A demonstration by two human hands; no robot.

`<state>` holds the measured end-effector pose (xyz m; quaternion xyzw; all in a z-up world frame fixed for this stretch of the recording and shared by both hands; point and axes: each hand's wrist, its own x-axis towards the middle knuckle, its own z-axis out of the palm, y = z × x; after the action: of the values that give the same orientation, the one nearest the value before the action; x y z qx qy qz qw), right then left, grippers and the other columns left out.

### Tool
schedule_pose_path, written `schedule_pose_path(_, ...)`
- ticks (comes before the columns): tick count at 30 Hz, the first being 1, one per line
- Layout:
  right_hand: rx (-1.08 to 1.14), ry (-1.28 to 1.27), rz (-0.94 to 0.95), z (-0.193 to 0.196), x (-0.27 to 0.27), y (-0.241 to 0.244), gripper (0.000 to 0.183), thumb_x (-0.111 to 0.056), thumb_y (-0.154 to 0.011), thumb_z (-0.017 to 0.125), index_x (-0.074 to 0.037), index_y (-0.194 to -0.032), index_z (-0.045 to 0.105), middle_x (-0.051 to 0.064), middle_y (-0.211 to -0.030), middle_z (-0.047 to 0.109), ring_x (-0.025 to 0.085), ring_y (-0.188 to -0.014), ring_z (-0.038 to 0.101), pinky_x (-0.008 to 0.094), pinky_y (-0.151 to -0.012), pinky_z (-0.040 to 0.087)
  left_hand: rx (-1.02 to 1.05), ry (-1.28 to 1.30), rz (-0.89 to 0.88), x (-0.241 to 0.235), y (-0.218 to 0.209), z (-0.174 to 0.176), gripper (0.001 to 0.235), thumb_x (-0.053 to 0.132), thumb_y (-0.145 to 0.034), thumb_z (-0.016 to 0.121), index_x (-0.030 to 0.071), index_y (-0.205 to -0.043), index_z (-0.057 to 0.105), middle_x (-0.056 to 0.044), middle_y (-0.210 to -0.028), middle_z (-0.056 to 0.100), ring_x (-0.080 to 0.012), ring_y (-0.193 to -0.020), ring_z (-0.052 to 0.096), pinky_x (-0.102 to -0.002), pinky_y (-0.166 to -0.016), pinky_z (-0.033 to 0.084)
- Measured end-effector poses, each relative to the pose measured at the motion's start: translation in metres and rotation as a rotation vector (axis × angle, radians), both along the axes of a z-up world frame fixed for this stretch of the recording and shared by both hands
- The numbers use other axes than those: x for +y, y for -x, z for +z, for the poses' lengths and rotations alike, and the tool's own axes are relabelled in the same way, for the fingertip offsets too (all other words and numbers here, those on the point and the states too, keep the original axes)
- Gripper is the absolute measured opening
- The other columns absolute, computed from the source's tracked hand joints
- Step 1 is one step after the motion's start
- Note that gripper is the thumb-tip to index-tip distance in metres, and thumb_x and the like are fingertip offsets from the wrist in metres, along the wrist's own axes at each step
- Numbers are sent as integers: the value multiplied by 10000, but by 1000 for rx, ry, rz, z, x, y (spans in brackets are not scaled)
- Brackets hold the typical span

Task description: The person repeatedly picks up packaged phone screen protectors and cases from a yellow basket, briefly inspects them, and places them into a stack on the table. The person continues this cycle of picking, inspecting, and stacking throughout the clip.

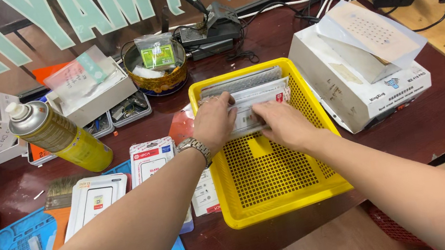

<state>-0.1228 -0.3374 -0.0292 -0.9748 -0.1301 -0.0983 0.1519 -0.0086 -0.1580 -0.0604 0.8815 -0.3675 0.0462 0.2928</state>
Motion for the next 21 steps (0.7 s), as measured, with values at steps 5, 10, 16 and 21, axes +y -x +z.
schedule_pose_path(5, 511, 66, -72, 17, -27, 5, 146, -207, -871, 741, -121, -981, 700, 35, -1052, 684, 207, -1092, 622, 384, -975, 501, -51, -165, -121, 14, 11, 10, 164, 173, -802, 754, 90, -942, 770, -140, -1085, 685, -328, -1137, 610, -447, -1003, 477)
schedule_pose_path(10, 678, -465, -65, 66, -54, -20, 238, -189, -874, 724, -62, -1075, 703, 64, -1065, 754, 165, -1069, 661, 358, -1002, 495, -172, -187, -49, 16, 19, 21, 263, 176, -688, 800, 96, -937, 776, -146, -1311, 574, -348, -1232, 538, -444, -1013, 445)
schedule_pose_path(16, 860, -572, -144, 86, -55, -20, 369, -235, -834, 699, -211, -1201, 677, -13, -1196, 760, 108, -1160, 644, 323, -1070, 416, -127, -80, -117, 13, 13, 12, 216, 260, -841, 737, 60, -918, 766, -186, -1325, 567, -343, -1176, 570, -456, -1005, 451)
schedule_pose_path(21, 997, -281, 21, 35, -32, -12, 292, -234, -812, 708, -118, -1077, 672, 93, -1199, 743, 228, -1172, 677, 397, -1044, 534, -77, 4, -63, 5, -3, 2, 231, 233, -1011, 586, 25, -1011, 689, -183, -1159, 647, -351, -1063, 645, -473, -954, 502)
